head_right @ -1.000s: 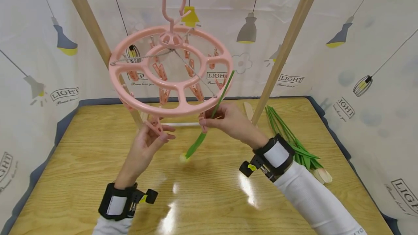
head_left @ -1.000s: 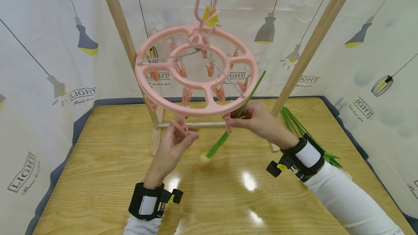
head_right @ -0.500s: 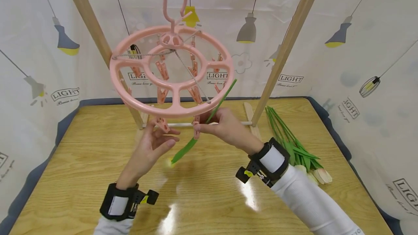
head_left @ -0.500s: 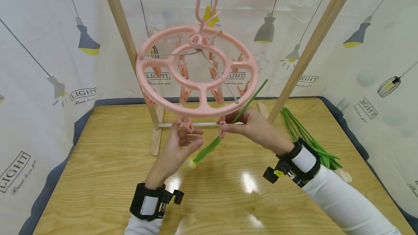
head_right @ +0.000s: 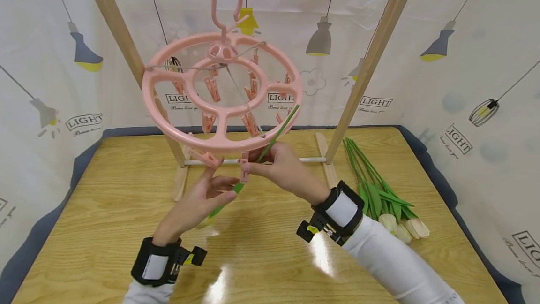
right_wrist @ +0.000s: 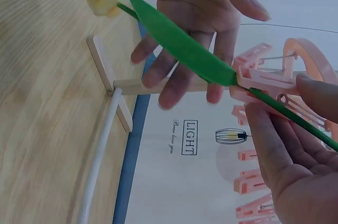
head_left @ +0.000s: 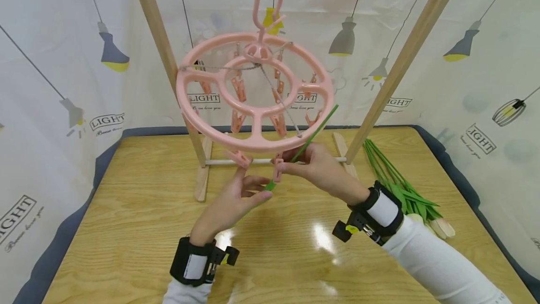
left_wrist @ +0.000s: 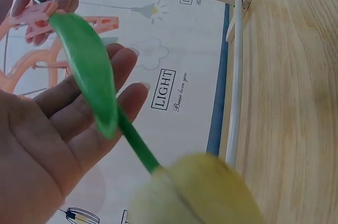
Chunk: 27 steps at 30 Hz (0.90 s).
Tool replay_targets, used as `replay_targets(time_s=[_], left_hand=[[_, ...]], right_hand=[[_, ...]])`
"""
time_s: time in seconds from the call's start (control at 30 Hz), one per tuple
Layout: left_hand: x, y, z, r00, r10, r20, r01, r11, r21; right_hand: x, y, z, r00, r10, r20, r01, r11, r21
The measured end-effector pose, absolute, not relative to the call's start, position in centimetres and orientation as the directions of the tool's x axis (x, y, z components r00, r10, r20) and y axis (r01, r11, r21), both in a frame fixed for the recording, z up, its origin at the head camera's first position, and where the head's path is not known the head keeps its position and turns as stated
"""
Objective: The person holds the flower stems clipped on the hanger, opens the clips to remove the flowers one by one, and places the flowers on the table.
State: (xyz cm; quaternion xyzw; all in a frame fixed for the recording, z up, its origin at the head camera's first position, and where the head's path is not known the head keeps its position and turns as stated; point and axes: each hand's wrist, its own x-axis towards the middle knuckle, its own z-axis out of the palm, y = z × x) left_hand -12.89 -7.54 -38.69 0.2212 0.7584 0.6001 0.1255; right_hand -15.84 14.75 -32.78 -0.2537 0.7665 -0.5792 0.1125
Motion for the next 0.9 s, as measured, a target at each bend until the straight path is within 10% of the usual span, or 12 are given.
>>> replay_targets(time_s=[0.9], left_hand=[[-13.2, -6.3, -39.1, -0.88, 0.439, 0.183, 0.345, 0.324, 0.881]], right_hand=[[-15.6, 14.1, -33.6, -0.911, -0.403, 0.093, -0.237, 0.323, -0.916]])
